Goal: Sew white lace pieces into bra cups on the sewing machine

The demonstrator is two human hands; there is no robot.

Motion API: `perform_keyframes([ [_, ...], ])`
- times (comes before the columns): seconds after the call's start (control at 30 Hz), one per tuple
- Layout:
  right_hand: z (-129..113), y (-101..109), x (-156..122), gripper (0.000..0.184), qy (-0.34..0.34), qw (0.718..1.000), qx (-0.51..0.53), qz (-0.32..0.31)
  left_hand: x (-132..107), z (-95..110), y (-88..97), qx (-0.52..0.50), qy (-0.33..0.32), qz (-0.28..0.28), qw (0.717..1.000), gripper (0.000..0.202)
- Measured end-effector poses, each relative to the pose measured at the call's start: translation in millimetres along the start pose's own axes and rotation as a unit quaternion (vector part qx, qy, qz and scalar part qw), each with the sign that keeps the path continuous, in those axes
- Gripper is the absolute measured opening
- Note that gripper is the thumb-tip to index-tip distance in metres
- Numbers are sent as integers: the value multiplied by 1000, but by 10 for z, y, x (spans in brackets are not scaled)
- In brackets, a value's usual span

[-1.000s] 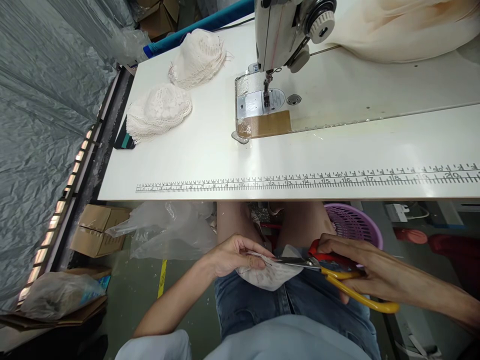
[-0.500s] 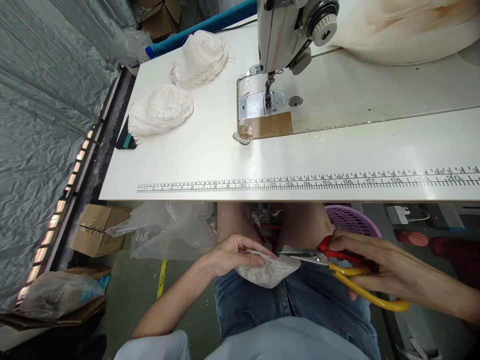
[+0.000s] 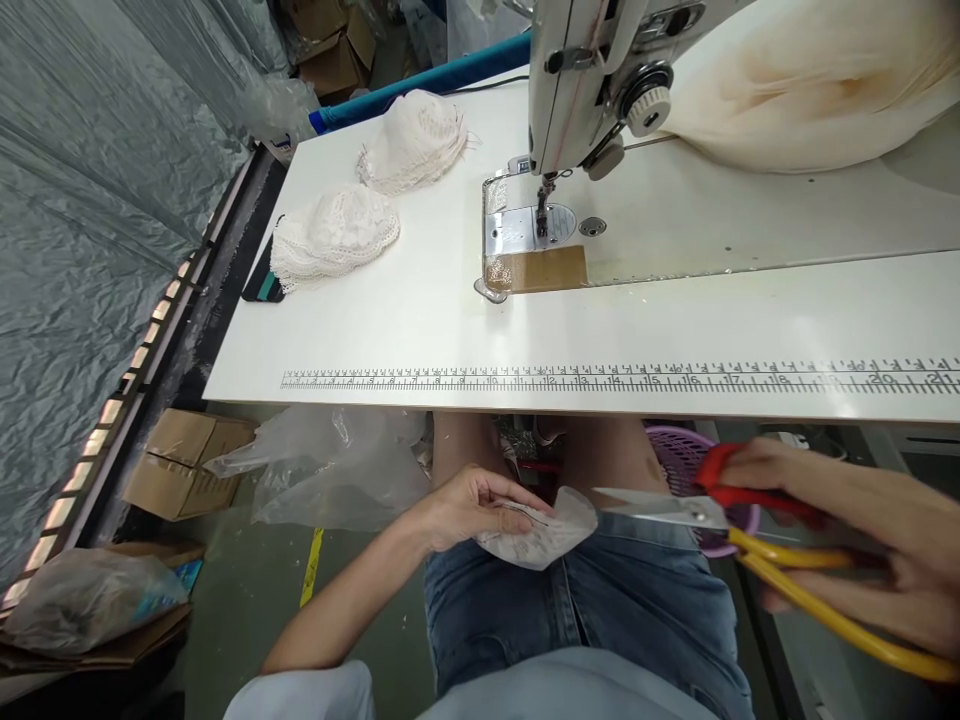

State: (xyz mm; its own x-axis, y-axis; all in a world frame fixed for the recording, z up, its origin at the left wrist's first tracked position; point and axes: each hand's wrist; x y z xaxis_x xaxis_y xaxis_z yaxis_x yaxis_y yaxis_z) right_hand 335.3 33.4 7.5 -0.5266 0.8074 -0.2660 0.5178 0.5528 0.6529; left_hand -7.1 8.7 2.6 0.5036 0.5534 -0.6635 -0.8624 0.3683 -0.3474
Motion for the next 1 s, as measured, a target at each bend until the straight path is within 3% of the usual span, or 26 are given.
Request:
perform_keyframes([
  [0.17,-174,-222,169,52,69,995,-24,-69,-22,-12,15,-27,-10,-26,999,37],
  [0.6,-245,-374,336,37,89,983,47,-154,11,-54,-1,-67,-3,-32,997,33],
  [1.0,-210,-392,319,34,91,983,70,-143,27,-134,36,-60,11,-22,998,39],
])
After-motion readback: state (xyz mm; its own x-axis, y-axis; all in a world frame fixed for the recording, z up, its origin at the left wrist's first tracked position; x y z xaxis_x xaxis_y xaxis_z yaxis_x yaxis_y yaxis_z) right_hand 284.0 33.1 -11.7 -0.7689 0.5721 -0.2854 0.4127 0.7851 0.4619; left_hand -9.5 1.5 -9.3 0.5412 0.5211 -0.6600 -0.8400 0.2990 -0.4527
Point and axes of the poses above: each hand's wrist, its own x-axis towards the middle knuckle, its own y-axis out of the back of the hand, z = x × y, and after that the axes turned 1 degree about x, right-handed
